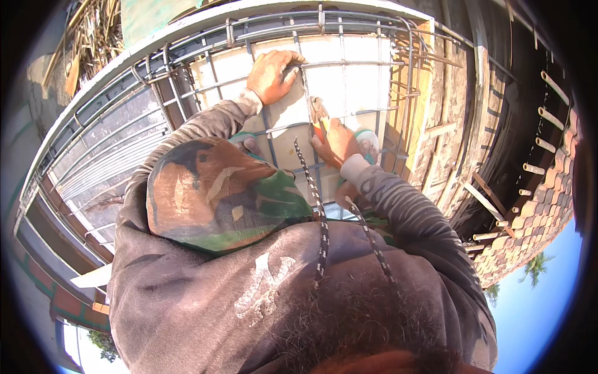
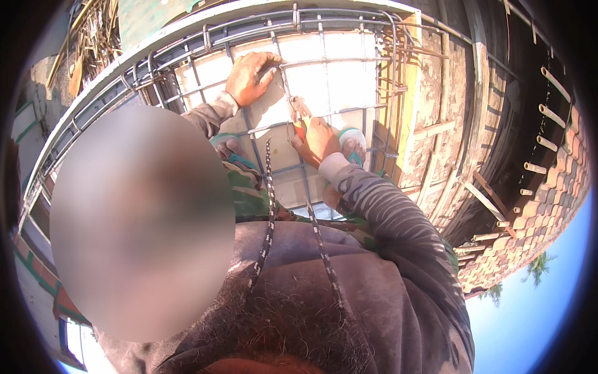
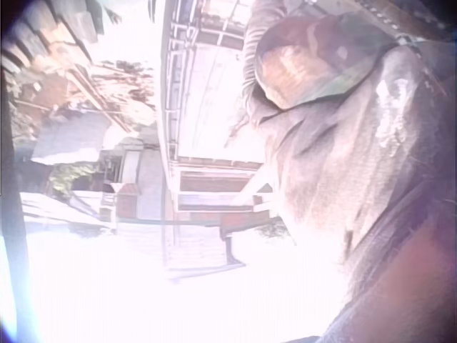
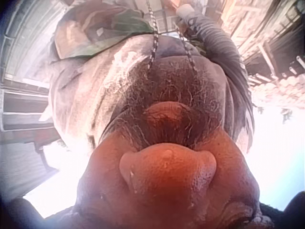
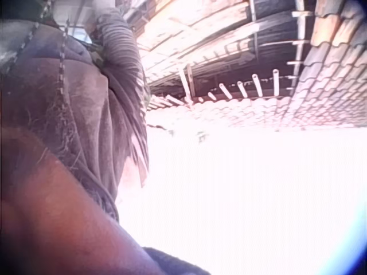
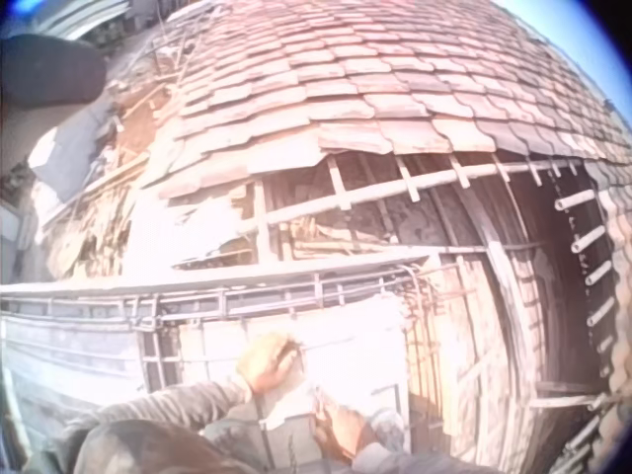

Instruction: The person ties metal rebar together with thin wire using pliers on a roof structure.

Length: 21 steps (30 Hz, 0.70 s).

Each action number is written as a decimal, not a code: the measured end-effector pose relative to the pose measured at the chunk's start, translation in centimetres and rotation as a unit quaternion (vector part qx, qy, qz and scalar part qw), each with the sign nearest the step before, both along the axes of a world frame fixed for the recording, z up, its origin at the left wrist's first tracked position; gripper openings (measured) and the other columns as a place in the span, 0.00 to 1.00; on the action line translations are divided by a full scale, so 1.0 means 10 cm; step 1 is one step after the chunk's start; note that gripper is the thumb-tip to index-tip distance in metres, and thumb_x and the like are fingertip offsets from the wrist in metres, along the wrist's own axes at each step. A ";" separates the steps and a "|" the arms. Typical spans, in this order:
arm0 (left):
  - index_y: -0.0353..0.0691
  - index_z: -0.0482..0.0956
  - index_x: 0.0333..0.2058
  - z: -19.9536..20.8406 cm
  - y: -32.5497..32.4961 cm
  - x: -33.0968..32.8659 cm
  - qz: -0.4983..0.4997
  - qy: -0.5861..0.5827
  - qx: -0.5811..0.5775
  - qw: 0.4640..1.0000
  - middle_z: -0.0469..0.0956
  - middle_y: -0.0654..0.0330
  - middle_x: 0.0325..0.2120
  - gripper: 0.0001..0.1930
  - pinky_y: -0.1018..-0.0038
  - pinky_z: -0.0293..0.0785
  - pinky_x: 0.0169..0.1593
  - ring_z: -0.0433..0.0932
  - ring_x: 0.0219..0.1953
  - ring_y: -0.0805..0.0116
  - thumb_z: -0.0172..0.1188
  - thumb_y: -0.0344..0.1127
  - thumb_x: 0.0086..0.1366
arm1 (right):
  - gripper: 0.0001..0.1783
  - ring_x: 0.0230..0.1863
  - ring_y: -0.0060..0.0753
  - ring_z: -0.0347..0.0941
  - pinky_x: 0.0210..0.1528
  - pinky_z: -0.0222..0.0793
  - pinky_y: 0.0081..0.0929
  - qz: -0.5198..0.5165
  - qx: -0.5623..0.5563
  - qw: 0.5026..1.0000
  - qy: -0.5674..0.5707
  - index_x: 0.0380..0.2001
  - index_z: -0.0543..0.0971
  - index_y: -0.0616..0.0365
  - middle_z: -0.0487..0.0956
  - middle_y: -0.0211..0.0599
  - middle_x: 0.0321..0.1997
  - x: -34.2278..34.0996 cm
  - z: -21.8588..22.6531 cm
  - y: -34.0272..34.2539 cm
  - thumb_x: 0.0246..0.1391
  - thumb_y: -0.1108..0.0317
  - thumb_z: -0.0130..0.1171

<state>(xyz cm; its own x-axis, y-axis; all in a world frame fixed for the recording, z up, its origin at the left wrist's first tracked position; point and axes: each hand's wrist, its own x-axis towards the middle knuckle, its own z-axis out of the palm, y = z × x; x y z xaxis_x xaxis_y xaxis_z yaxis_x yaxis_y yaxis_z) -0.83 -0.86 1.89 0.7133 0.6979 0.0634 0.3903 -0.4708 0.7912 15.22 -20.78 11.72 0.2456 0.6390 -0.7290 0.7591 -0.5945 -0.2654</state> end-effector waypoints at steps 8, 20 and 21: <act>0.34 0.75 0.41 0.38 -0.59 0.29 0.207 -0.120 -0.580 0.779 0.81 0.57 0.31 0.09 0.67 0.79 0.36 0.81 0.31 0.69 0.58 0.35 0.73 | 0.19 0.45 0.62 0.80 0.46 0.74 0.45 -0.173 0.219 0.959 0.053 0.52 0.71 0.64 0.80 0.58 0.39 0.29 -0.14 -0.07 0.58 0.72 0.55; 0.33 0.74 0.41 0.42 -0.62 0.28 0.123 -0.118 -0.631 0.757 0.78 0.60 0.24 0.10 0.75 0.74 0.24 0.79 0.21 0.72 0.54 0.36 0.77 | 0.22 0.46 0.58 0.81 0.52 0.75 0.44 0.227 -0.071 0.967 0.089 0.57 0.72 0.61 0.83 0.57 0.44 0.82 -0.18 0.84 0.61 0.66 0.52; 0.33 0.74 0.41 0.44 -0.60 0.27 0.124 -0.118 -0.631 0.756 0.78 0.60 0.24 0.10 0.75 0.74 0.24 0.79 0.21 0.72 0.54 0.36 0.77 | 0.23 0.45 0.57 0.81 0.53 0.75 0.43 0.207 -0.097 0.970 0.079 0.58 0.72 0.60 0.83 0.56 0.44 0.75 -0.11 0.93 0.60 0.67 0.51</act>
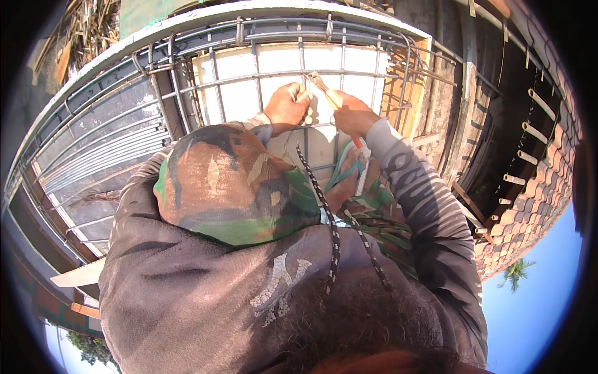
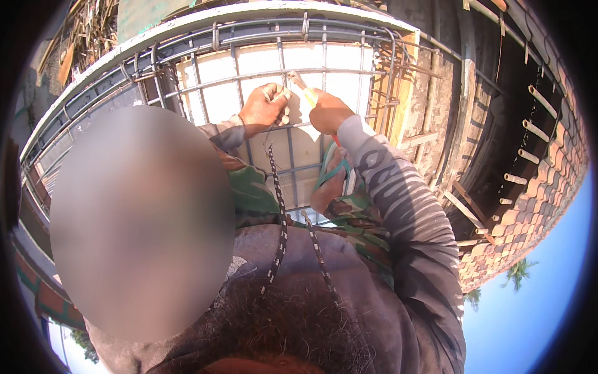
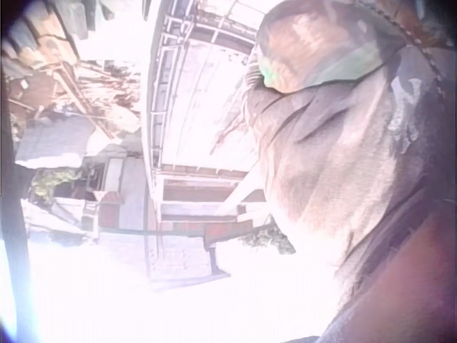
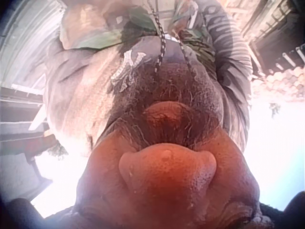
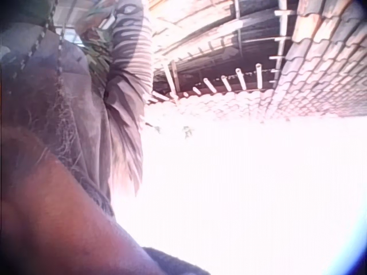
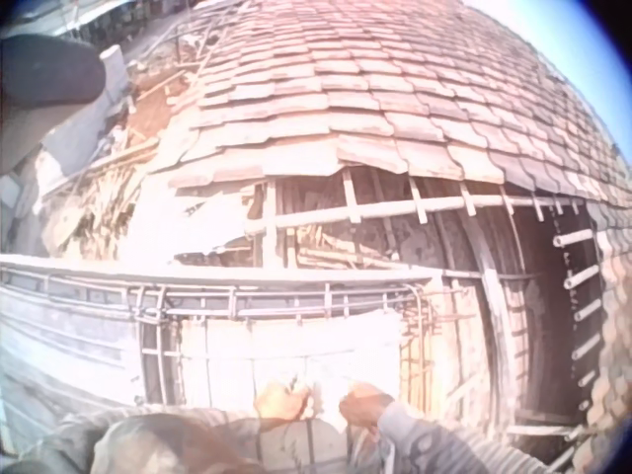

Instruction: The person ties metal rebar together with thin wire using pliers on a roof structure.

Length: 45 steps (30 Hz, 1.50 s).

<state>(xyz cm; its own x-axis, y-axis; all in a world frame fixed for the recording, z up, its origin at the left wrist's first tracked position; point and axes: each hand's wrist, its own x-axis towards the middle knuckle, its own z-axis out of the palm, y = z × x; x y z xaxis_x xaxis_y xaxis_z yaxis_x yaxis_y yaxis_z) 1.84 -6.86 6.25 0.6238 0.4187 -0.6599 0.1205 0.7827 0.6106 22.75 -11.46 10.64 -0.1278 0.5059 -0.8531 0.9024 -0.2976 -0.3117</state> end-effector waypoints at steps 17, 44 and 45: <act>0.33 0.75 0.37 0.09 0.07 -0.08 0.025 -0.015 0.019 0.999 0.76 0.60 0.20 0.11 0.75 0.71 0.21 0.77 0.19 0.72 0.55 0.36 0.76 | 0.15 0.45 0.56 0.83 0.47 0.79 0.46 -0.030 -0.055 0.981 -0.186 0.47 0.77 0.65 0.85 0.56 0.42 -0.55 0.57 0.56 0.60 0.68 0.54; 0.29 0.80 0.42 -0.29 0.08 0.22 0.096 -0.052 -0.294 0.949 0.84 0.52 0.41 0.14 0.65 0.82 0.44 0.84 0.35 0.64 0.58 0.38 0.72 | 0.14 0.30 0.33 0.78 0.34 0.76 0.34 -0.612 -0.262 0.681 0.306 0.48 0.76 0.52 0.80 0.33 0.33 -0.44 0.43 -0.23 0.67 0.56 0.59; 0.30 0.77 0.47 -0.29 0.06 0.23 0.102 -0.045 -0.293 0.950 0.83 0.51 0.41 0.16 0.64 0.83 0.46 0.84 0.39 0.62 0.56 0.40 0.74 | 0.15 0.30 0.31 0.79 0.33 0.76 0.32 -0.607 -0.260 0.687 0.304 0.48 0.76 0.53 0.80 0.32 0.33 -0.43 0.43 -0.24 0.66 0.56 0.60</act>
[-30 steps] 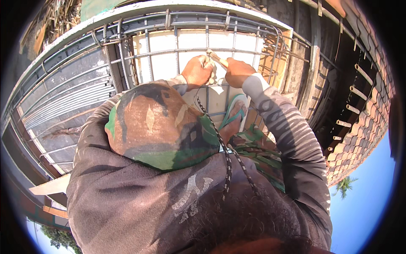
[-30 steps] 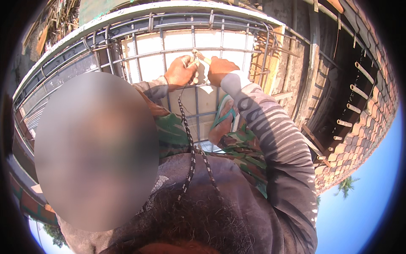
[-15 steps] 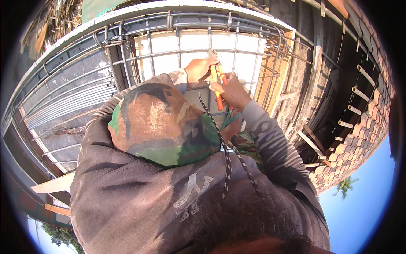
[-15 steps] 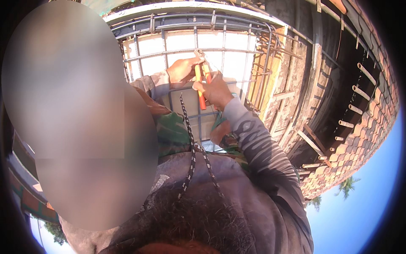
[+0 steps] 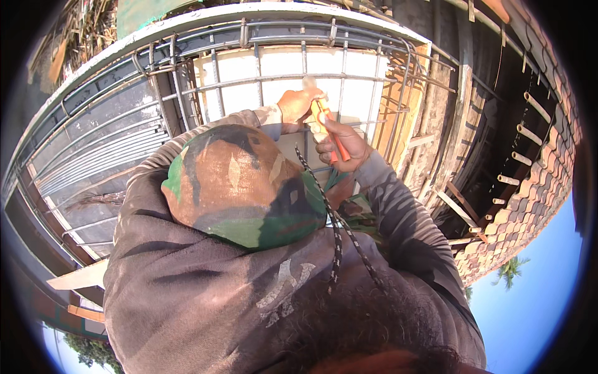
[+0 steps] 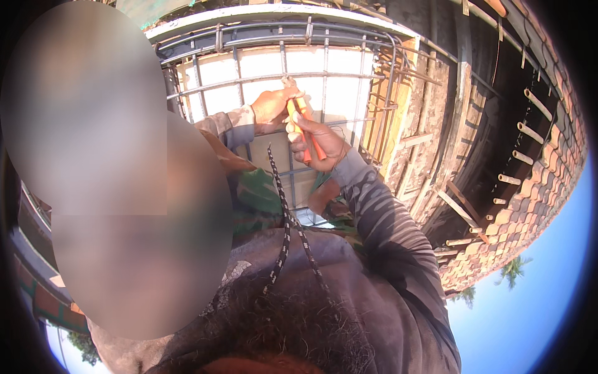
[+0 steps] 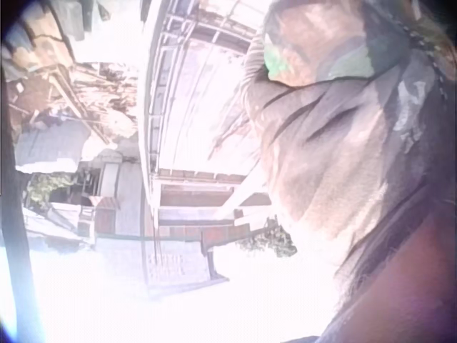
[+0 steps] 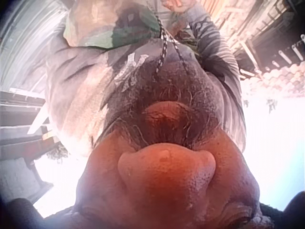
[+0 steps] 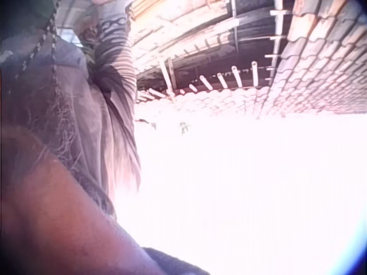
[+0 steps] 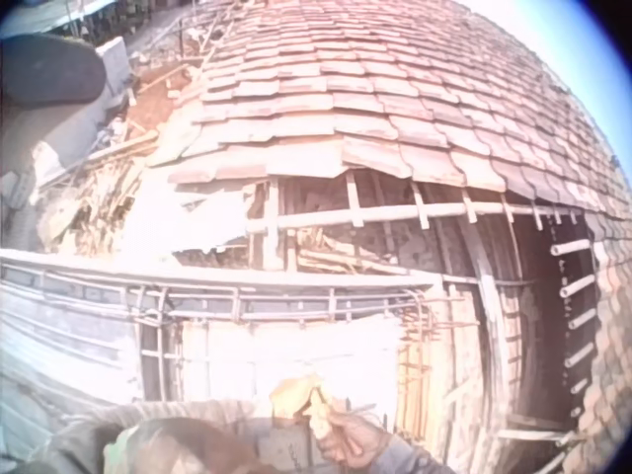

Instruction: The person ties metal rebar together with thin wire using pliers on a roof structure.

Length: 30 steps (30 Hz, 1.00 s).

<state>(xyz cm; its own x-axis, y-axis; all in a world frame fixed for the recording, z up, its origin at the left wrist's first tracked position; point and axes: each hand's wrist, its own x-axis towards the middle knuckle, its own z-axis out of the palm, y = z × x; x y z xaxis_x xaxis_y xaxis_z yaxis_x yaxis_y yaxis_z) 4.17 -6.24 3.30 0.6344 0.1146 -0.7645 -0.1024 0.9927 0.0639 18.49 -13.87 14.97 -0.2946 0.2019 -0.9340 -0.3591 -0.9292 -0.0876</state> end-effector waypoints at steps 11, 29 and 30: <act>0.26 0.74 0.42 0.08 -0.16 0.30 0.062 -0.002 0.045 0.997 0.83 0.43 0.35 0.15 0.58 0.84 0.39 0.87 0.37 0.50 0.52 0.37 0.72 | 0.22 0.44 0.63 0.81 0.47 0.75 0.54 0.568 0.156 0.602 -0.539 0.43 0.74 0.69 0.81 0.60 0.38 -0.26 0.26 0.01 0.59 0.56 0.55; 0.32 0.76 0.46 -0.02 0.00 0.10 0.012 -0.063 -0.044 0.997 0.83 0.49 0.39 0.15 0.63 0.86 0.49 0.85 0.40 0.56 0.53 0.40 0.74 | 0.18 0.31 0.33 0.80 0.30 0.76 0.34 0.154 -0.011 0.980 -0.125 0.41 0.74 0.63 0.81 0.42 0.31 -0.10 0.09 0.03 0.68 0.55 0.56; 0.31 0.76 0.46 -0.02 0.01 0.13 0.010 -0.059 -0.050 0.997 0.83 0.49 0.39 0.15 0.62 0.86 0.48 0.85 0.40 0.56 0.53 0.40 0.74 | 0.19 0.33 0.35 0.81 0.32 0.77 0.35 0.172 -0.012 0.979 -0.108 0.41 0.73 0.64 0.81 0.44 0.32 -0.08 0.09 0.03 0.67 0.55 0.57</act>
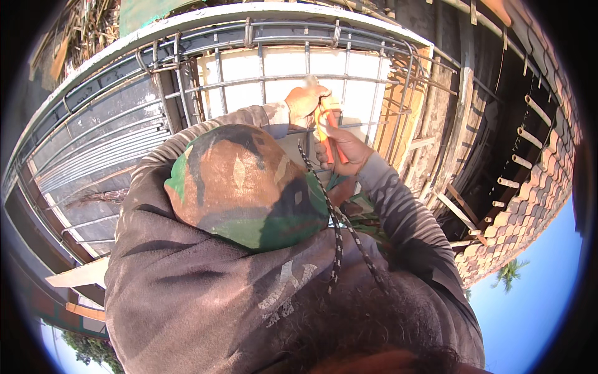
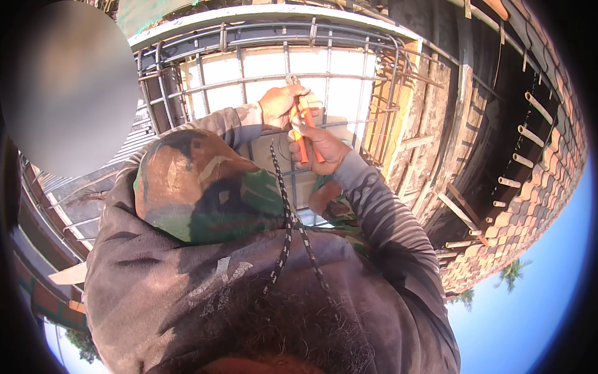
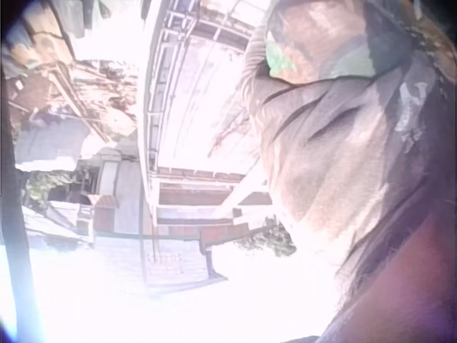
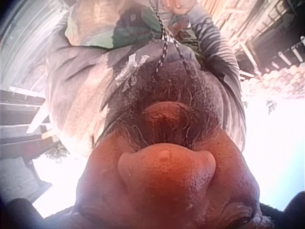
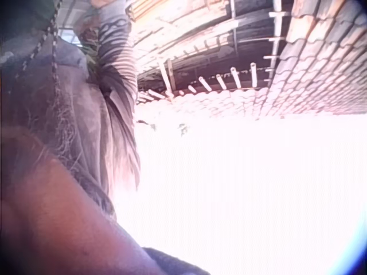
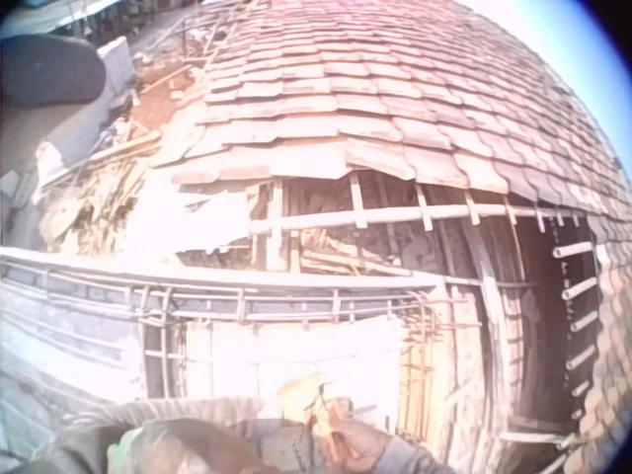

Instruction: The person ties metal rebar together with thin wire using pliers on a roof structure.

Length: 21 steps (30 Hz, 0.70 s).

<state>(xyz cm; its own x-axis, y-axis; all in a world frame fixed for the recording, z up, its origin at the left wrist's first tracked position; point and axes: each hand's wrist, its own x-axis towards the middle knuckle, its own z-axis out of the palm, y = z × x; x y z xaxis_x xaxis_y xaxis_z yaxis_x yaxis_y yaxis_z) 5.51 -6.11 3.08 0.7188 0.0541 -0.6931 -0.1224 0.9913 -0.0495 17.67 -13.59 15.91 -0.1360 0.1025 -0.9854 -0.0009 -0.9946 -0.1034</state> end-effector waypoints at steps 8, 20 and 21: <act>0.29 0.77 0.39 0.03 -0.13 0.26 0.022 0.034 0.054 0.998 0.81 0.50 0.32 0.11 0.64 0.83 0.40 0.84 0.34 0.56 0.54 0.33 0.71 | 0.21 0.42 0.63 0.82 0.44 0.78 0.55 0.479 0.200 0.747 -0.416 0.50 0.69 0.68 0.80 0.63 0.40 -0.13 0.08 -0.14 0.58 0.64 0.56; 0.27 0.77 0.40 0.03 -0.12 0.15 0.042 0.038 0.032 0.998 0.82 0.49 0.33 0.10 0.64 0.82 0.36 0.84 0.33 0.57 0.57 0.31 0.67 | 0.19 0.41 0.62 0.83 0.43 0.78 0.54 0.493 0.160 0.743 -0.423 0.52 0.74 0.61 0.82 0.55 0.37 -0.27 0.04 -0.06 0.60 0.65 0.55; 0.27 0.78 0.40 0.08 -0.10 0.14 0.044 0.055 0.038 0.997 0.82 0.49 0.33 0.10 0.64 0.83 0.36 0.85 0.33 0.56 0.57 0.31 0.67 | 0.18 0.40 0.63 0.83 0.41 0.78 0.56 0.482 0.163 0.752 -0.420 0.52 0.74 0.60 0.83 0.54 0.34 -0.25 -0.03 -0.11 0.60 0.65 0.55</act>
<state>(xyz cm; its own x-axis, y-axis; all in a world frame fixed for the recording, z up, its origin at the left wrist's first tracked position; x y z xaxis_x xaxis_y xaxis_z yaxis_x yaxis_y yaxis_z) 6.87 -7.13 3.92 0.6292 0.1686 -0.7588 -0.2092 0.9769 0.0437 15.16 -14.65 15.63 0.3538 0.6094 -0.7095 0.9055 -0.4132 0.0966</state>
